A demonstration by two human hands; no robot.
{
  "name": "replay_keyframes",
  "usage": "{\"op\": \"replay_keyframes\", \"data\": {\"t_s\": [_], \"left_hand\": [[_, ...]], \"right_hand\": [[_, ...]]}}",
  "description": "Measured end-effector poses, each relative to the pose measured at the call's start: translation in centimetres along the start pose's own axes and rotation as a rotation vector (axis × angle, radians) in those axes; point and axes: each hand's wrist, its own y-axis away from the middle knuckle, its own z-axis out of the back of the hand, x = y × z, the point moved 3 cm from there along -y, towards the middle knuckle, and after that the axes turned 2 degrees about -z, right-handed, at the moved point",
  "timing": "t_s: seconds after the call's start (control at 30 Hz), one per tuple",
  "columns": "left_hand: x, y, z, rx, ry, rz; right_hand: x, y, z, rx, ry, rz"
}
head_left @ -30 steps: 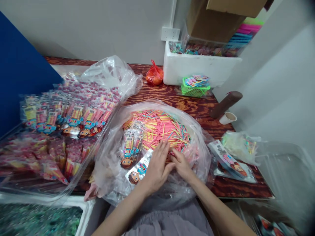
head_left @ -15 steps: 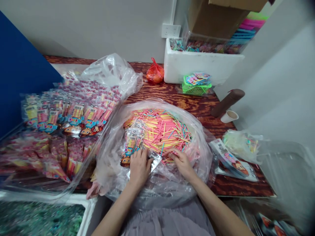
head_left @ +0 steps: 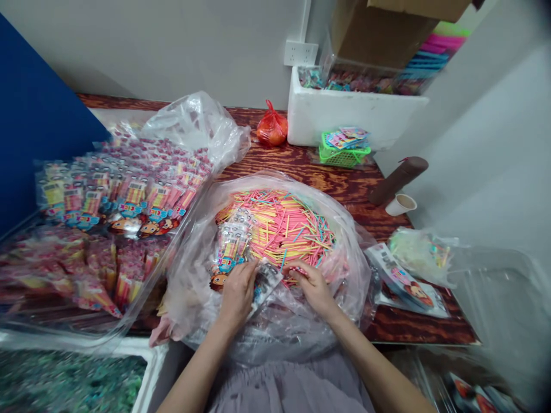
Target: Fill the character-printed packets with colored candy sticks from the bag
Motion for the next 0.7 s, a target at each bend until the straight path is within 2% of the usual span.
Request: {"op": "replay_keyframes", "data": {"t_s": [0.1, 0.3, 0.4, 0.5, 0.7], "left_hand": [[-0.7, -0.2, 1.5, -0.093, 0.195, 0.108], [-1.4, -1.2, 2.8, -0.292, 0.906, 0.603], [-2.1, -2.3, 2.9, -0.365, 1.111, 0.654], [-2.6, -2.6, 2.7, -0.312, 1.101, 0.639], [-2.0, -1.2, 1.6, -0.05, 0.788, 0.579]], "right_hand": [[0.1, 0.0, -0.1, 0.003, 0.006, -0.005], [0.4, 0.2, -0.4, 0.009, 0.041, 0.001], [0.5, 0.2, -0.7, 0.017, 0.035, -0.006], [0.6, 0.3, -0.8, 0.025, 0.029, -0.002], [0.5, 0.3, -1.0, 0.011, 0.032, -0.025]]}}
